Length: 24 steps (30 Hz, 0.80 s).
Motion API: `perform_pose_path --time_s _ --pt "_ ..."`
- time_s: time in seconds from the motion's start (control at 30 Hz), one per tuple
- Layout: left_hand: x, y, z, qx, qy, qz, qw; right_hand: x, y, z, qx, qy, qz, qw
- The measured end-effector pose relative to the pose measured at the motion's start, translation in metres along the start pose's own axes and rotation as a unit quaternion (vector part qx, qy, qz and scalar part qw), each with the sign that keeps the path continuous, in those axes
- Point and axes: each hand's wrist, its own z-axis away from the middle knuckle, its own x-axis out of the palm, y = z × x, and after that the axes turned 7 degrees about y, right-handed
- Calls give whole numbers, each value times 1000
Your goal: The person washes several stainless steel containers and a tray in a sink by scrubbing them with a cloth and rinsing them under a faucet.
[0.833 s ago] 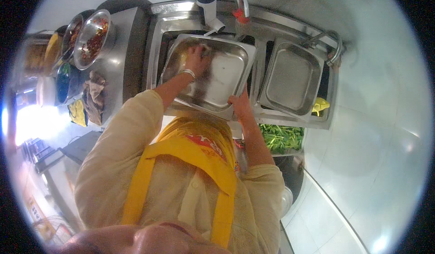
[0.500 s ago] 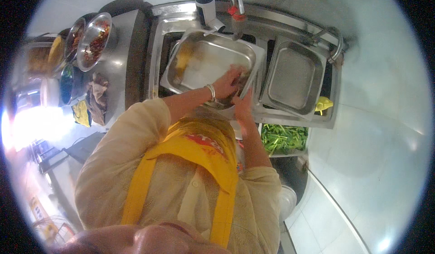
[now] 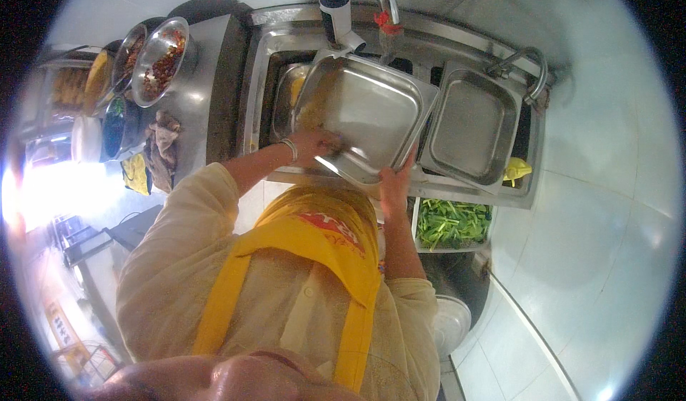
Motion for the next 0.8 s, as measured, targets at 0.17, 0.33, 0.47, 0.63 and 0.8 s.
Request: perform_pose_path --time_s 0.17,0.33,0.47,0.63,0.8 --pt "-7 -32 13 -108 109 -119 981 -6 -7 1 -13 -9 11 1000" --pt "-14 -38 6 -144 249 -121 950 -15 16 2 42 2 -7 999" --pt "-26 -42 -13 -186 304 -73 931 -13 28 3 -21 16 42 999" --pt "-27 -56 -55 -210 401 2 891 -2 0 27 64 -2 5 998" --pt "-28 -53 -86 -198 403 22 893 -12 18 29 64 -32 70 995"
